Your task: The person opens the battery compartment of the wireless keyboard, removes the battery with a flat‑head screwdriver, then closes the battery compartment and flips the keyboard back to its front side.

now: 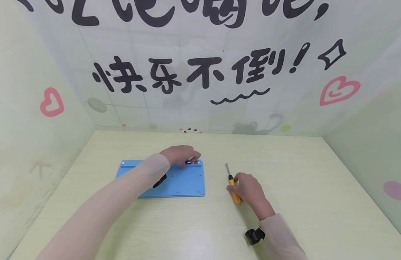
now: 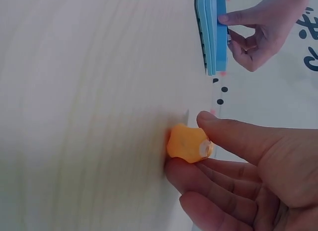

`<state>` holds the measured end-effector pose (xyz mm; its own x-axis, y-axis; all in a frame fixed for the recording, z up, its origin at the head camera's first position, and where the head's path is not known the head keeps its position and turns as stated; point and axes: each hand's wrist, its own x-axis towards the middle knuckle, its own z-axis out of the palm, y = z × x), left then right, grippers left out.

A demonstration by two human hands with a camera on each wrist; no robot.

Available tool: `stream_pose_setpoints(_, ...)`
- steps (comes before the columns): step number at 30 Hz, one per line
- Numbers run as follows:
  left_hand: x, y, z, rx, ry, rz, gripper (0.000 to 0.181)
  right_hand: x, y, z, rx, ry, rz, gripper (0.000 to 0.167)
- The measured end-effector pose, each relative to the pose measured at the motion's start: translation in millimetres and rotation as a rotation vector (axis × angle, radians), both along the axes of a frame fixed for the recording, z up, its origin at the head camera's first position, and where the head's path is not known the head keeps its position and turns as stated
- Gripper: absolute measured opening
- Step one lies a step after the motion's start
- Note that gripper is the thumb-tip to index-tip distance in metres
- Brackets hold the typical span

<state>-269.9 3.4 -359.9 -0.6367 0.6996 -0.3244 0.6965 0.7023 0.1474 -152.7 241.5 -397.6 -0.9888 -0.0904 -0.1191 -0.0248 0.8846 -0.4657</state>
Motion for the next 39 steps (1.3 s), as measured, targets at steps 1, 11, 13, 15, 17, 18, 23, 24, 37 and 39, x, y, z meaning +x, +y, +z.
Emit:
stream_pose_setpoints(1, 0.6, -0.9, 0.0, 0.008, 0.003, -0.001, 0.025, 0.3, -0.1, 0.0, -0.001, -0.003, -0.001, 0.038)
stream_pose_setpoints(11, 2.6, -9.5, -11.1, 0.101, 0.048, 0.002, 0.022, 0.8, -1.1, 0.8, -0.011, -0.037, -0.032, 0.043)
stream_pose_setpoints(13, 2.5, -9.9, -13.2, 0.122, 0.061, -0.001, 0.019, 0.5, -1.1, 0.9, -0.015, -0.047, -0.034, 0.044)
stream_pose_setpoints(15, 1.7, -9.9, -16.3, 0.142, 0.078, -0.014, 0.018, 0.0, -1.1, 0.8, -0.016, -0.052, -0.035, 0.044)
stream_pose_setpoints(17, 1.4, -9.6, -18.1, 0.15, 0.099, -0.028, 0.017, -0.4, -1.1, 1.0, -0.016, -0.056, -0.034, 0.045)
stream_pose_setpoints(18, 1.4, -9.4, -18.8, 0.149, 0.108, -0.033, 0.018, -0.7, -1.2, 1.2, -0.015, -0.056, -0.036, 0.045)
stream_pose_setpoints(23, 2.8, -9.9, -18.7, 0.158, 0.129, -0.036, 0.017, -2.1, -2.0, 4.5, 0.013, -0.035, -0.039, 0.046)
stream_pose_setpoints(24, 3.0, -10.2, -18.9, 0.166, 0.131, -0.035, 0.017, -2.1, -2.3, 6.1, 0.027, -0.025, -0.038, 0.046)
stream_pose_setpoints(37, 5.5, -18.1, -21.6, 0.288, 0.044, 0.029, 0.017, 2.1, -30.2, 18.2, 0.097, 0.115, 0.013, 0.034)
stream_pose_setpoints(39, 6.8, -18.7, -21.0, 0.297, 0.031, 0.036, 0.014, 1.5, -32.8, 15.6, 0.108, 0.121, 0.014, 0.033)
